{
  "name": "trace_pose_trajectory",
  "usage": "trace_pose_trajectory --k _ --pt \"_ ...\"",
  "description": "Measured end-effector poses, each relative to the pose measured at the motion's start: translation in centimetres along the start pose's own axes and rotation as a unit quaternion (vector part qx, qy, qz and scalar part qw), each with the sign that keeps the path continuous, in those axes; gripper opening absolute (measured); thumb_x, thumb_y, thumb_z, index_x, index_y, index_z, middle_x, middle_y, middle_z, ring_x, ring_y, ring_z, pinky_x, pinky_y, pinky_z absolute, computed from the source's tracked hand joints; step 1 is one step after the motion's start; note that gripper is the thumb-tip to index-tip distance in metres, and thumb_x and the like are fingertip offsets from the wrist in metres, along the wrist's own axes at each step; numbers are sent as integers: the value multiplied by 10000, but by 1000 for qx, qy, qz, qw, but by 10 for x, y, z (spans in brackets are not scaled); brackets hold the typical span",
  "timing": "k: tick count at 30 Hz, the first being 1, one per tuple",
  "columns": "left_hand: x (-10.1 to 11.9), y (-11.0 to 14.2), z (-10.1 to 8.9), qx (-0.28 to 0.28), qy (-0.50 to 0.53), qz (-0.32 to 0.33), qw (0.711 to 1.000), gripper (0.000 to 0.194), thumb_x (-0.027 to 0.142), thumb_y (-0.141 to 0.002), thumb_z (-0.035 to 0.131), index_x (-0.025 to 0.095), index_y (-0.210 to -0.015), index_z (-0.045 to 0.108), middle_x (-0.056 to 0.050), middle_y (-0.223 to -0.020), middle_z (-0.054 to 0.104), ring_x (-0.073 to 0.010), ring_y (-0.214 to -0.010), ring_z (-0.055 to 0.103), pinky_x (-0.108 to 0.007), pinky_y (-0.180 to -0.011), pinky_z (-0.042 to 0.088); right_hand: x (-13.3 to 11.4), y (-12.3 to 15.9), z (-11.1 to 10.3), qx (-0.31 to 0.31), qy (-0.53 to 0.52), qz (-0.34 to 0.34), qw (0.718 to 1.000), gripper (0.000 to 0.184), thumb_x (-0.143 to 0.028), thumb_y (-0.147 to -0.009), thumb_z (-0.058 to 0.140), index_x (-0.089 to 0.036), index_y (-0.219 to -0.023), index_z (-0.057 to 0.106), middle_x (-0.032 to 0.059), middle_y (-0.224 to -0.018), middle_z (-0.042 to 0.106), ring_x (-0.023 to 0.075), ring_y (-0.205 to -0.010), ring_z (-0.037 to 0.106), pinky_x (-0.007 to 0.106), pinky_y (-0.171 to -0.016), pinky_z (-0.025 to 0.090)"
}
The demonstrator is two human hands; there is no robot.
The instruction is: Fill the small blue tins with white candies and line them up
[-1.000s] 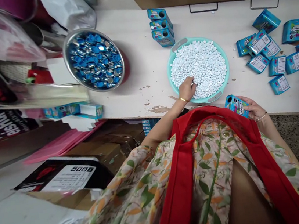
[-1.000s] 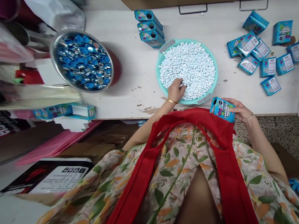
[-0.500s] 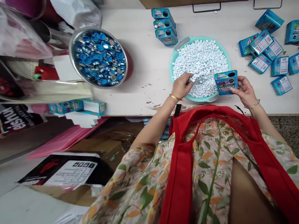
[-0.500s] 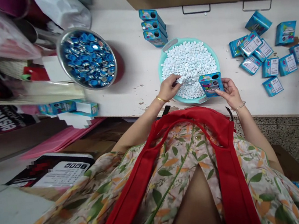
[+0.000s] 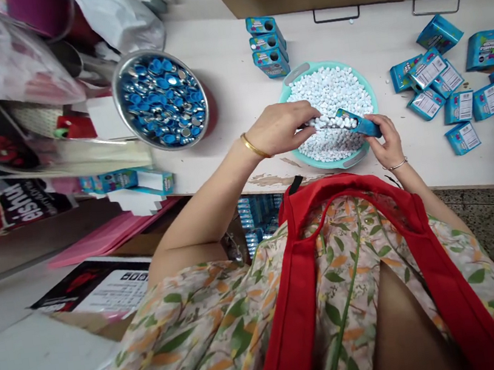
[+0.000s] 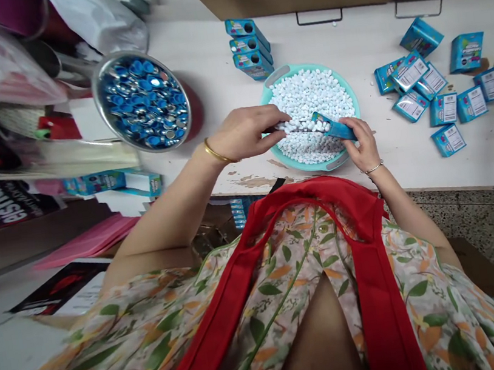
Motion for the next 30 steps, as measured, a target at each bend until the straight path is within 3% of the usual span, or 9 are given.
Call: trace_pose_trajectory --k 5,11,15,18,22,26,30 --pt "16 -14 -21 -33 -80 -17 996 319 329 -988 590 239 -1256 738 -84 -1125 781 -306 -1106 756 -418 -913 585 4 4 10 3 2 9 1000 437 -418 -997 632 -321 -1422 653 92 -1412 758 344 -1343 699 640 -1199 589" --pt "43 -18 -41 -50 -156 15 986 304 211 -1023 477 189 -1130 761 -112 -995 752 -283 -980 756 -401 -818 575 8 5 16 30 -8 -12 999 428 -448 -1018 634 -332 -1429 628 86 -1410 765 331 -1349 715 643 -1208 585" --pt "60 -17 -44 -71 -179 19 981 375 122 -1048 383 157 -1115 751 -127 -1019 742 -270 -1007 740 -381 -816 553 12 4 18 31 -9 -3 999 427 -468 -1014 634 -329 -1418 630 86 -1405 765 329 -1350 716 657 -1224 571" --pt "54 -8 -38 -38 -139 -10 990 350 170 -1080 406 172 -1127 753 -125 -1037 738 -283 -1049 718 -413 -876 555 14 3 18 30 -12 8 999 427 -465 -1003 625 -320 -1404 639 90 -1401 762 328 -1353 712 654 -1233 564" --pt "4 28 -7 9 -95 -143 985 294 296 -1073 520 229 -1266 732 -120 -1142 740 -320 -1130 687 -476 -984 543 17 3 12 41 -27 37 998 442 -487 -976 645 -296 -1374 646 95 -1389 749 326 -1350 705 640 -1239 556" --pt "-49 63 60 -42 -59 -284 956 268 283 -1053 548 194 -1245 713 -174 -1218 736 -362 -1157 686 -477 -963 538 21 6 -1 77 -38 77 993 490 -542 -949 694 -276 -1357 641 108 -1358 733 324 -1310 708 631 -1225 552" --pt "-55 44 122 -51 17 -326 944 229 231 -1068 547 201 -1256 674 -192 -1355 710 -338 -1254 668 -432 -1004 536 25 10 -14 93 -33 118 988 576 -627 -925 703 -265 -1366 628 127 -1364 698 337 -1314 686 652 -1246 513"
Point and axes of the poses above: each hand's wrist, its own y-axis away from the middle knuckle, its own z-axis out of the palm, x = y × z, the point moved 3 cm from there along -y, towards the middle knuckle
